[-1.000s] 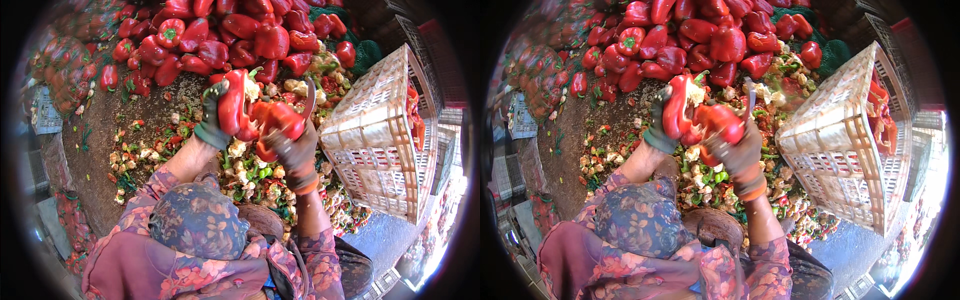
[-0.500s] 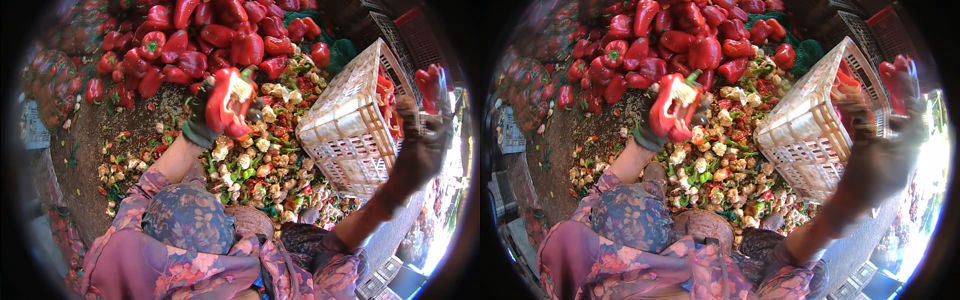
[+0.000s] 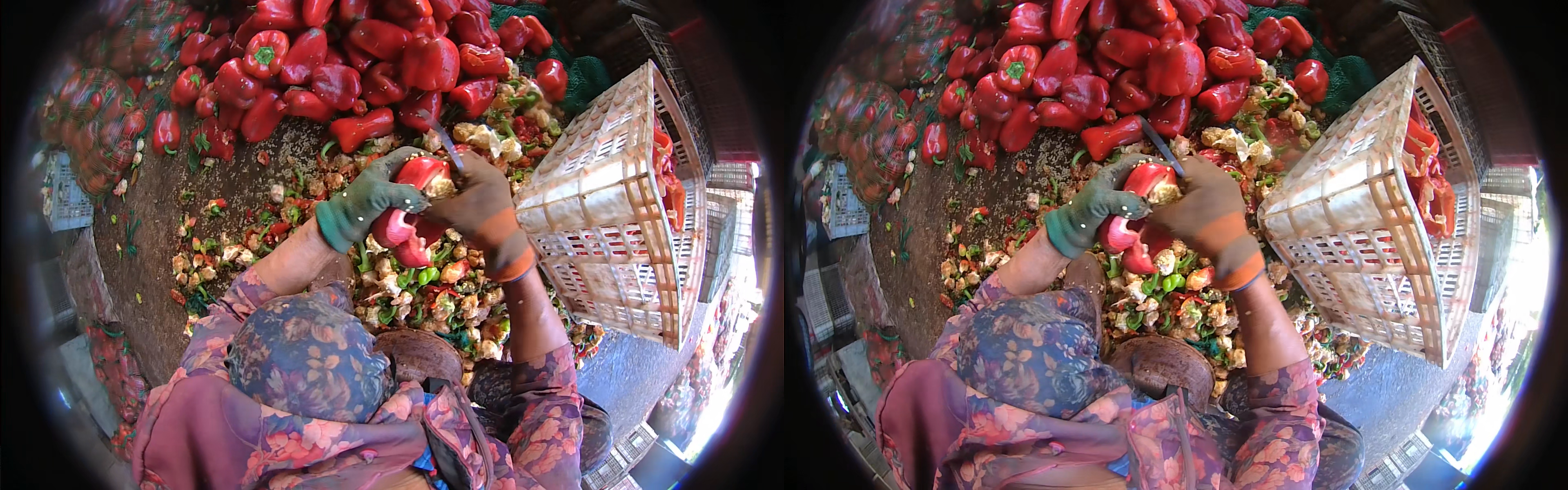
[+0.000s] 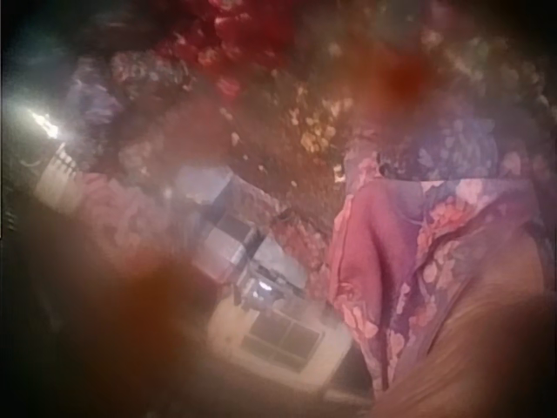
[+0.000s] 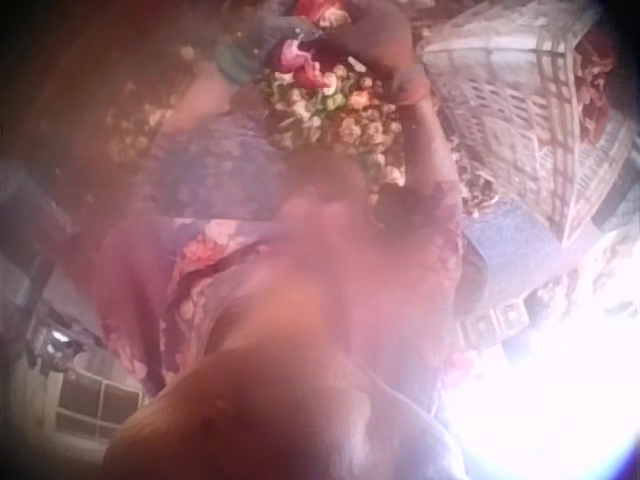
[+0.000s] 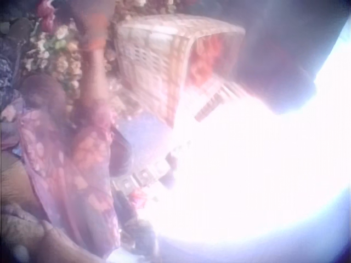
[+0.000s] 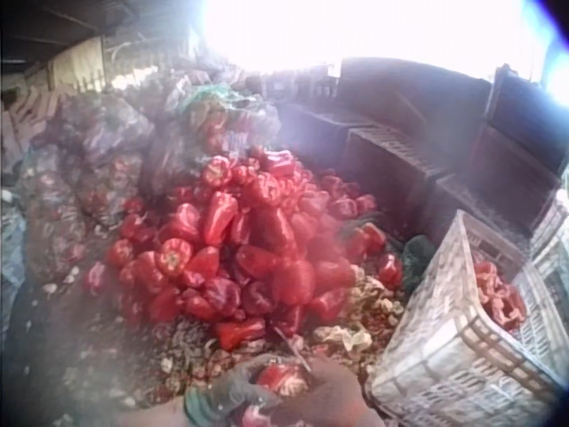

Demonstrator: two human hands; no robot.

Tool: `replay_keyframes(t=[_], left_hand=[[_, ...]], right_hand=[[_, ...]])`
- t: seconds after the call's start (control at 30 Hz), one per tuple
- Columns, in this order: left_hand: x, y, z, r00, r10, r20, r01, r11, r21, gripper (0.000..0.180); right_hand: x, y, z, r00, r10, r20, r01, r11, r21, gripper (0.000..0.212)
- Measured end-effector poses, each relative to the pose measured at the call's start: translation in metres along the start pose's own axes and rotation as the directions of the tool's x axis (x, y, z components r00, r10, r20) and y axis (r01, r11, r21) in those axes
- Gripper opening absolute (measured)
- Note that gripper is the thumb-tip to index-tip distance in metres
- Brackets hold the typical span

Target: The person is using a curved knife to remove the cores and stems from red bell peppers, placing the processed peppers into a plastic crate.

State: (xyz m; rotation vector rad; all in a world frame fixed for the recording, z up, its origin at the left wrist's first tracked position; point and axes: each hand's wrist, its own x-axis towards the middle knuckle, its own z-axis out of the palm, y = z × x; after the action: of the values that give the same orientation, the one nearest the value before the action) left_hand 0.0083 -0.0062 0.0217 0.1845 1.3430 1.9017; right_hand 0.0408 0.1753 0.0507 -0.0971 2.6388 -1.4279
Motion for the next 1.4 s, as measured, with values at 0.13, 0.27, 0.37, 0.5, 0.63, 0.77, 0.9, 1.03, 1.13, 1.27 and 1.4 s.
replay_keyframes(t=[0.13,0.27,0.37,0.5,0.63,0.77,0.9,1.03,1.13,1.27,1.4], left_hand=[[-0.005,-0.012,-0.012,0.991,-0.134,0.027,0.137,0.956,-0.26,0.056],[-0.007,-0.028,-0.013,0.976,-0.199,-0.087,0.173,0.955,-0.241,0.049],[-0.013,-0.034,-0.017,0.984,-0.174,-0.027,0.156,0.935,-0.319,0.053],[-0.018,-0.047,-0.027,0.997,-0.049,-0.061,0.018,0.901,-0.432,0.059],[-0.012,-0.033,-0.005,0.99,0.124,-0.07,-0.138,0.96,-0.245,0.049],[0.002,-0.057,-0.08,0.81,-0.13,-0.572,-0.001,0.975,-0.223,0.038],[0.03,-0.049,-0.089,0.63,-0.499,-0.594,0.013,0.772,-0.635,0.037],[0.083,-0.056,-0.12,0.57,-0.294,-0.767,-0.023,0.927,-0.373,0.034],[0.085,-0.057,-0.129,0.576,-0.267,-0.773,0.03,0.951,-0.307,0.033],[0.091,-0.071,-0.133,0.465,-0.132,-0.875,-0.012,0.988,-0.155,0.034],[0.096,-0.129,-0.168,0.313,0.328,-0.891,-0.18,0.942,0.283,0.027]], right_hand=[[-0.003,0.03,0.009,0.928,0.318,0.193,-0.347,0.552,0.758,0.027],[-0.011,0.037,0.029,0.959,0.209,-0.193,-0.131,0.927,0.351,0.021],[0.002,0.04,0.002,0.909,-0.141,-0.393,-0.077,0.869,-0.488,0.043],[-0.018,0.036,0.0,0.87,-0.236,-0.433,-0.033,0.848,-0.529,0.071],[-0.036,0.025,0.032,0.836,0.524,0.162,-0.366,0.311,0.877,0.054],[-0.046,0.021,-0.008,0.968,0.251,-0.029,-0.187,0.789,0.585,0.043],[-0.072,-0.028,-0.073,0.81,-0.039,-0.585,0.245,0.929,0.277,0.055],[-0.054,-0.068,-0.13,0.903,-0.377,-0.206,0.125,-0.228,0.966,0.048],[-0.049,-0.055,-0.08,0.824,0.306,-0.476,0.367,0.352,0.861,0.027],[-0.022,-0.011,-0.023,0.788,0.605,0.111,-0.454,0.45,0.769,0.015],[0.003,0.059,0.027,0.949,0.312,0.042,-0.31,0.906,0.286,0.015]])
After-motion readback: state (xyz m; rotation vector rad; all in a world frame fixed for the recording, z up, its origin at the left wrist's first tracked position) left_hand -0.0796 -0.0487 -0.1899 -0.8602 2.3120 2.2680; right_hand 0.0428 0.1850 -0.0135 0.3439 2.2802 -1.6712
